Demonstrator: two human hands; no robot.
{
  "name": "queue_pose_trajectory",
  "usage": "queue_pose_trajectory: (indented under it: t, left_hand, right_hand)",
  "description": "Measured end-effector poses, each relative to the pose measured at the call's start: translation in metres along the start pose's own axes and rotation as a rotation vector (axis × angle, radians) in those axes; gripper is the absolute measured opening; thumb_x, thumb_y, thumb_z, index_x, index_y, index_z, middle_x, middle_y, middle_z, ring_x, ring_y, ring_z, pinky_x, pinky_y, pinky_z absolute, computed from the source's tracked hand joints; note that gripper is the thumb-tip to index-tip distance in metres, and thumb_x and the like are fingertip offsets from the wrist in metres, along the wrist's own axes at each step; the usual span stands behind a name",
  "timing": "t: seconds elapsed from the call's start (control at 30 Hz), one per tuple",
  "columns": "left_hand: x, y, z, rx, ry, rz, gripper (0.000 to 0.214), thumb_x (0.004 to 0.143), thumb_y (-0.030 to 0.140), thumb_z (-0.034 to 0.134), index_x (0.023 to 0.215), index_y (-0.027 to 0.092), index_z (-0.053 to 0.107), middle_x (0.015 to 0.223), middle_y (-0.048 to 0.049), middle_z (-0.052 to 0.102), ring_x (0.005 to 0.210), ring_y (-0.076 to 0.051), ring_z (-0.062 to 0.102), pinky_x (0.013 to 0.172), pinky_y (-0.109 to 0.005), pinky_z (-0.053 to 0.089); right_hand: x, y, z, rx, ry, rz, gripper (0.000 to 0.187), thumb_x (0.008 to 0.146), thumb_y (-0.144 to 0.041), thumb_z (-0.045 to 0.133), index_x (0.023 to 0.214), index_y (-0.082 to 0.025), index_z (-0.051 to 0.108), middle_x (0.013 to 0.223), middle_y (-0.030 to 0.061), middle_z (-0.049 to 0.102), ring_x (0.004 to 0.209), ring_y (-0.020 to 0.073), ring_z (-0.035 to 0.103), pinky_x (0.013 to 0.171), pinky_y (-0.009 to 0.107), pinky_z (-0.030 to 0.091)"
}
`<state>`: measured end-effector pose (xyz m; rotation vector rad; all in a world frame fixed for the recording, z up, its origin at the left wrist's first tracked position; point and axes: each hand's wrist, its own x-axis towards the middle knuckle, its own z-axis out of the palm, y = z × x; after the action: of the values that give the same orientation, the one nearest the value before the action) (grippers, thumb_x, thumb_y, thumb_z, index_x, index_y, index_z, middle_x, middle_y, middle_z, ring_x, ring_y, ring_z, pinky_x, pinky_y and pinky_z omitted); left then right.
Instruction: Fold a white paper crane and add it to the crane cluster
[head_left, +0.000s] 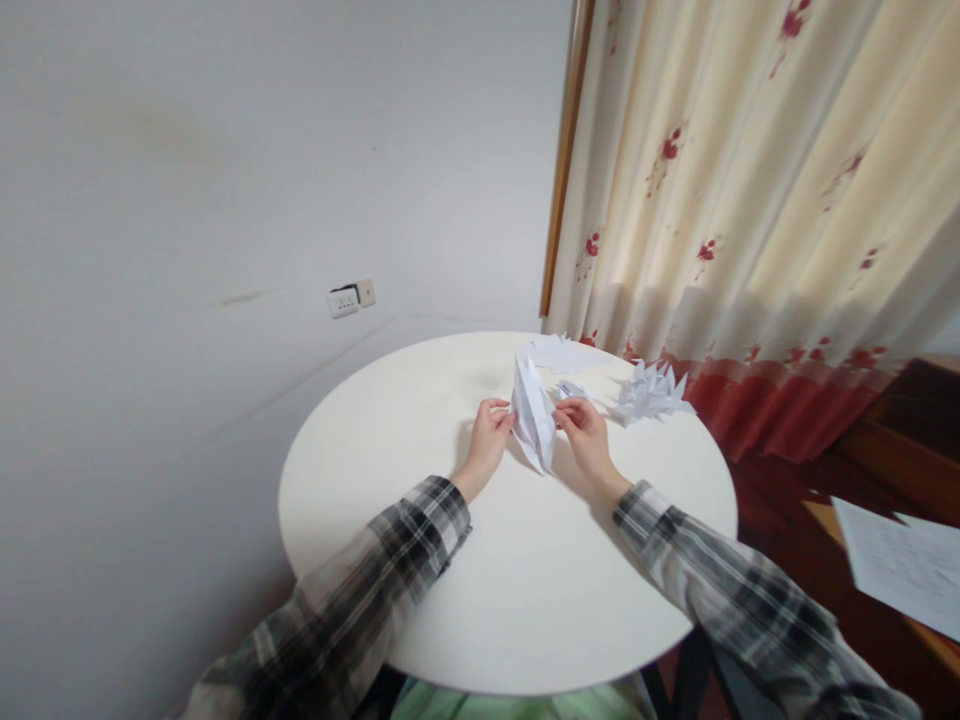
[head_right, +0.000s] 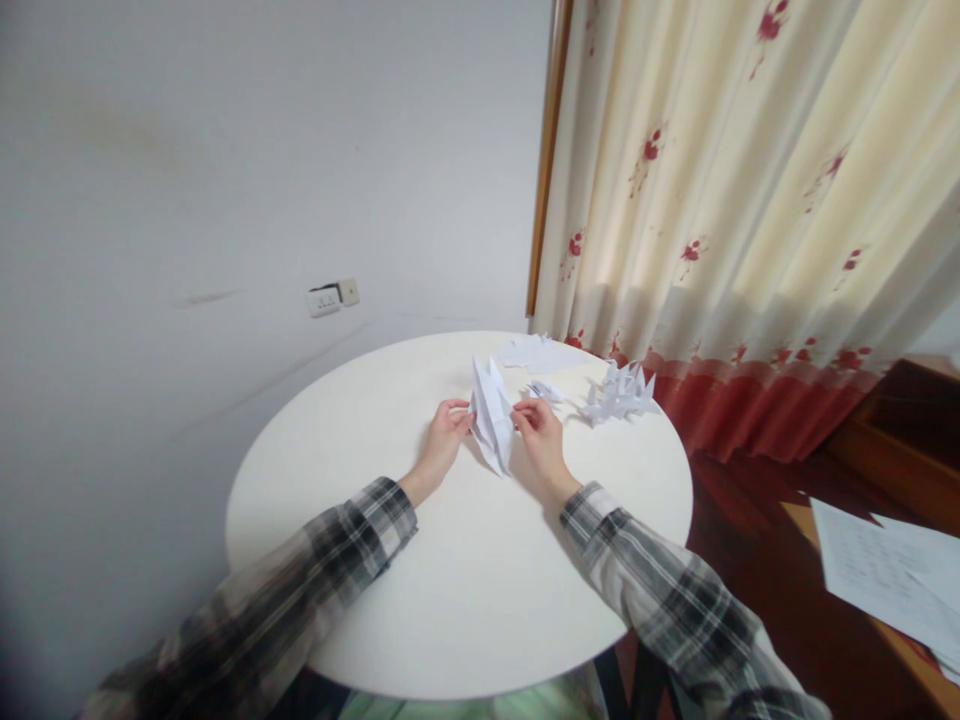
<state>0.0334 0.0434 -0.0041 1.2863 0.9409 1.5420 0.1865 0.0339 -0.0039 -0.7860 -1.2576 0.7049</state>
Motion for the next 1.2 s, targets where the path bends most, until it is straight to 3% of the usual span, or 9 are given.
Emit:
queue_pose_trajectory:
  t: [0.13, 0.27, 0.37, 0.5, 0.63, 0.83, 1.03, 1.2]
  left_hand:
    - [0.000, 0.001, 0.000, 0.026, -0.001, 0.081, 0.013, 0.072, 0.010, 0.052, 0.075, 0.019, 0.043, 0.055, 0.0071, 0.048, 0.053, -0.009, 0.048, 0.053, -0.019, 0.035]
    - [0.001, 0.002, -0.001, 0.051, -0.053, 0.144, 0.011, 0.068, 0.006, 0.051, 0.065, 0.016, 0.051, 0.061, 0.0042, 0.051, 0.061, -0.009, 0.049, 0.060, -0.020, 0.037]
    - [0.004, 0.000, -0.002, 0.043, -0.131, 0.117, 0.009, 0.070, 0.014, 0.055, 0.076, 0.015, 0.061, 0.077, -0.0013, 0.061, 0.074, -0.013, 0.055, 0.070, -0.024, 0.041]
    - [0.010, -0.003, -0.004, -0.003, -0.208, 0.038, 0.031, 0.060, 0.019, 0.068, 0.090, 0.013, 0.065, 0.090, -0.0058, 0.065, 0.076, -0.015, 0.058, 0.073, -0.027, 0.044]
    - [0.012, -0.004, -0.008, -0.056, -0.306, -0.056, 0.050, 0.047, 0.013, 0.075, 0.096, 0.012, 0.065, 0.091, -0.0058, 0.067, 0.076, -0.015, 0.059, 0.075, -0.029, 0.046]
    - [0.013, -0.001, -0.012, 0.042, -0.225, -0.083, 0.043, 0.046, 0.013, 0.076, 0.089, 0.012, 0.070, 0.066, 0.0002, 0.066, 0.057, -0.011, 0.056, 0.060, -0.025, 0.045]
    - [0.012, 0.001, -0.010, 0.020, -0.189, -0.085, 0.034, 0.049, 0.014, 0.077, 0.083, 0.013, 0.070, 0.066, -0.0005, 0.067, 0.058, -0.011, 0.057, 0.059, -0.023, 0.046]
    - [0.007, 0.000, -0.010, -0.130, -0.171, -0.122, 0.047, 0.066, 0.034, 0.071, 0.105, 0.012, 0.060, 0.074, -0.0042, 0.067, 0.062, -0.013, 0.060, 0.062, -0.025, 0.048]
  right_hand:
    - [0.002, 0.000, -0.001, -0.025, -0.008, -0.030, 0.011, 0.068, -0.024, 0.060, 0.059, -0.020, 0.054, 0.062, -0.0010, 0.056, 0.061, 0.0144, 0.052, 0.059, 0.027, 0.042]
    - [0.003, -0.001, -0.002, -0.132, -0.091, 0.014, 0.013, 0.070, -0.026, 0.054, 0.067, -0.021, 0.066, 0.068, 0.0023, 0.063, 0.063, 0.0160, 0.053, 0.060, 0.029, 0.043]
    - [0.003, 0.000, -0.003, -0.152, -0.140, 0.033, 0.017, 0.070, -0.028, 0.056, 0.076, -0.021, 0.070, 0.079, 0.0041, 0.067, 0.070, 0.0173, 0.056, 0.064, 0.030, 0.044]
    - [0.002, 0.005, -0.007, -0.157, -0.176, 0.051, 0.026, 0.063, -0.029, 0.067, 0.088, -0.022, 0.070, 0.092, 0.0050, 0.066, 0.079, 0.0180, 0.058, 0.067, 0.030, 0.045]
    - [0.005, 0.012, -0.013, -0.206, -0.212, 0.031, 0.032, 0.060, -0.028, 0.071, 0.091, -0.023, 0.071, 0.083, 0.0026, 0.066, 0.069, 0.0151, 0.055, 0.063, 0.029, 0.043]
    - [0.006, 0.009, -0.016, -0.258, -0.247, -0.014, 0.031, 0.059, -0.028, 0.072, 0.089, -0.023, 0.072, 0.073, 0.0008, 0.064, 0.061, 0.0134, 0.051, 0.058, 0.027, 0.041]
    - [0.003, 0.002, -0.014, -0.249, -0.204, 0.009, 0.021, 0.061, -0.029, 0.071, 0.081, -0.022, 0.073, 0.071, 0.0021, 0.066, 0.061, 0.0150, 0.052, 0.059, 0.029, 0.042]
    - [0.004, 0.009, -0.016, -0.115, -0.151, 0.128, 0.021, 0.062, -0.030, 0.070, 0.082, -0.023, 0.072, 0.081, 0.0035, 0.069, 0.067, 0.0166, 0.058, 0.068, 0.033, 0.044]
